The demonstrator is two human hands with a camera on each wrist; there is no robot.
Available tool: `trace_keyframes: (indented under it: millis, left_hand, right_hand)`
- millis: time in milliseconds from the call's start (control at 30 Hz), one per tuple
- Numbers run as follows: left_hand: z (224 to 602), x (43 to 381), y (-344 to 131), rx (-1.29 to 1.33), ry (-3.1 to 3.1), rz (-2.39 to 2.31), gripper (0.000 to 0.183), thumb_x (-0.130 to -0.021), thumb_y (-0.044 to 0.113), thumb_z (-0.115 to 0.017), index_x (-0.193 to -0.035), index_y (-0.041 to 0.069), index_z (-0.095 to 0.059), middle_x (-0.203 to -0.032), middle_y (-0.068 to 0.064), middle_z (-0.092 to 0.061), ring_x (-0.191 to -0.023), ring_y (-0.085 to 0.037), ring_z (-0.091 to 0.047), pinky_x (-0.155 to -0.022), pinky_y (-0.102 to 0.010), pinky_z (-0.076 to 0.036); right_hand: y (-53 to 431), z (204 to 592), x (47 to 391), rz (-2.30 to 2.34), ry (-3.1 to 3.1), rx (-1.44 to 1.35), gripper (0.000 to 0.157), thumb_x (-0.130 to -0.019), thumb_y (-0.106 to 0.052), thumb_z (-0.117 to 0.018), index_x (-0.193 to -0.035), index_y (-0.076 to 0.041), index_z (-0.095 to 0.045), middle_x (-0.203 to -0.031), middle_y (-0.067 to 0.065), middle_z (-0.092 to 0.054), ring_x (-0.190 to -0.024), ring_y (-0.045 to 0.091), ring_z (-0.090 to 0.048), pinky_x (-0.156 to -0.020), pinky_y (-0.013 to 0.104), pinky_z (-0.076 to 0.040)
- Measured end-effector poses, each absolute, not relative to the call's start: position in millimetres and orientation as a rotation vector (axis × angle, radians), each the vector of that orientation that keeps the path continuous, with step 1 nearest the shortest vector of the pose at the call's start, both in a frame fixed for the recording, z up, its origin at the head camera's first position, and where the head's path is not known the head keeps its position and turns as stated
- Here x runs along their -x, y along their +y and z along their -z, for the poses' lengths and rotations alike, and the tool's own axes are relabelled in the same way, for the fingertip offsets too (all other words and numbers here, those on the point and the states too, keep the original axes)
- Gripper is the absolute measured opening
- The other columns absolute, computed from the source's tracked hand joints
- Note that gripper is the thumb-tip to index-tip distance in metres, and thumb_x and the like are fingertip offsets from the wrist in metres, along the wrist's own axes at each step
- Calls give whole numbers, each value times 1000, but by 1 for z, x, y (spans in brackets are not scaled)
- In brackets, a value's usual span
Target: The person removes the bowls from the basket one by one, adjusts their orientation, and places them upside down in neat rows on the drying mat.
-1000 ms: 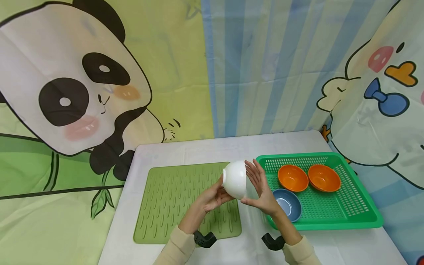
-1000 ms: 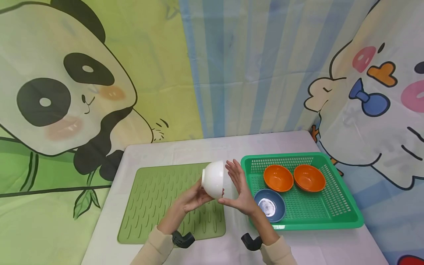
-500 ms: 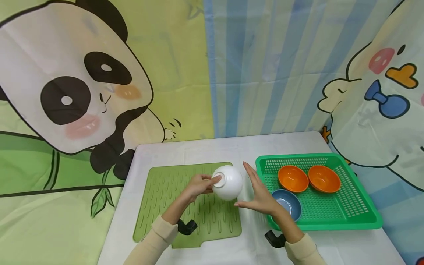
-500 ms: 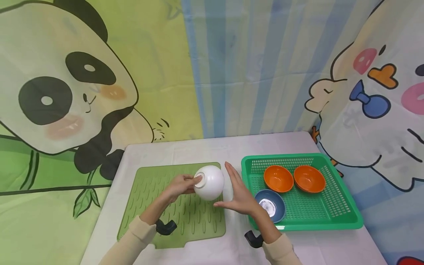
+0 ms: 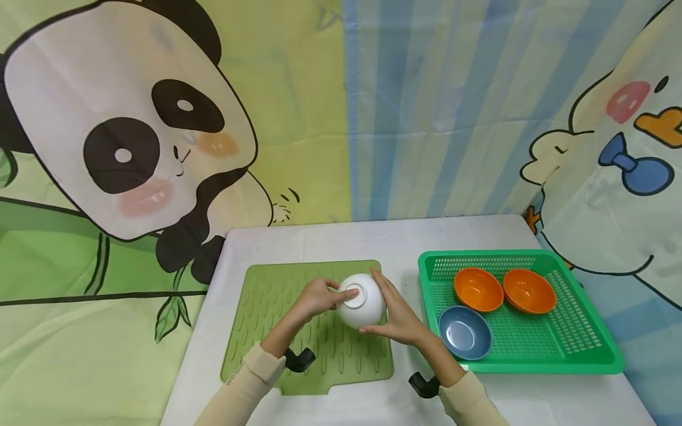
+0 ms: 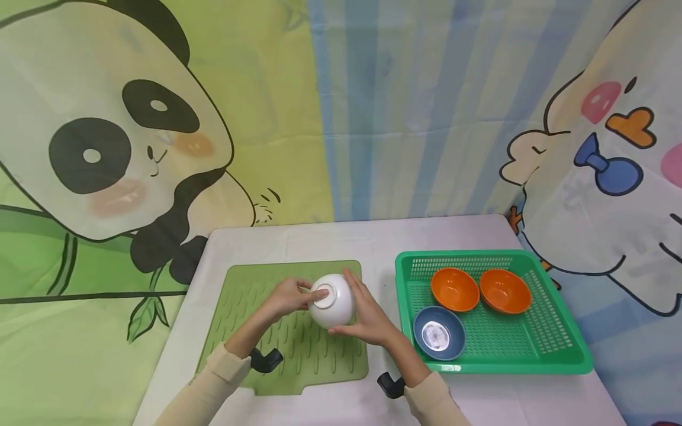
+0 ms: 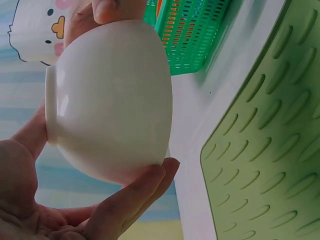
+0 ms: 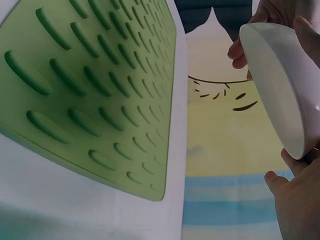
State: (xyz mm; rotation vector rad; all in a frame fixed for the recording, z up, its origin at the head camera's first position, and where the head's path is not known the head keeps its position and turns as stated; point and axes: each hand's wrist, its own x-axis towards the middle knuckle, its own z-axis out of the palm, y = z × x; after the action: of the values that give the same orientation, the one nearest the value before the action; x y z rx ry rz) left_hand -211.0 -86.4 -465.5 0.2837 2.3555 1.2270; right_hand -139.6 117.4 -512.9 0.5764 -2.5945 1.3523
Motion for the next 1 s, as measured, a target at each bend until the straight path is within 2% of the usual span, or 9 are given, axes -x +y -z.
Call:
trace_keyframes:
  millis: [200, 533, 667, 733, 833, 1000]
  left_hand:
    - [472, 212, -85, -286, 2365, -1201, 74, -69, 58, -71, -107, -4, -64, -94, -14, -65, -69, -23, -64, -60, -34, -51]
    - [482, 216, -88, -282, 2353, -1230, 75, -70, 58, -71, -110, -5, -62, -103, -19, -62, -71, -24, -66, -65, -40, -53]
    - [484, 216, -90, -252, 2321, -1299, 72, -72, 54, -72, -113, -4, -61, -103, -19, -63, -73, -22, -65, -68, -40, -54]
    - [486, 216, -91, -254, 2299, -1348, 71, -74, 52, -71, -117, -2, -59, -103, -19, -63, -78, -24, -66, -69, -40, -54]
    - [489, 217, -94, -293, 2255, -1429, 71, -76, 49, -71, -126, 2, -52, -111, -21, -61, -94, -29, -63, -77, -44, -52]
    - [487, 213, -103, -403, 2181, -1589, 67, -82, 36, -70, -134, 4, -42, -127, -26, -50, -116, -37, -50, -87, -49, -47]
  right_hand:
    - [118, 522, 142, -1327, -2595, -581, 109, -66, -44, -81, -149, -14, -16, -148, 10, -24, -131, 32, -30, -89, 52, -44]
    - [116, 527, 146, -1297, -2568, -607, 107, -66, -44, -81, -147, -8, -21, -146, 10, -29, -129, 31, -33, -88, 52, -45]
    - [115, 531, 148, -1295, -2573, -582, 107, -66, -45, -81, -147, -9, -21, -145, 10, -29, -128, 30, -36, -88, 51, -45]
    - [114, 532, 150, -1303, -2569, -551, 106, -66, -46, -81, -147, -10, -22, -144, 10, -31, -126, 30, -39, -87, 50, -46]
    - [113, 533, 153, -1318, -2559, -486, 104, -66, -44, -81, -146, -11, -24, -141, 10, -34, -122, 29, -43, -85, 48, -47]
    - [104, 533, 165, -1371, -2523, -414, 103, -64, -36, -85, -144, -8, -27, -137, 12, -39, -118, 29, -46, -83, 48, -48]
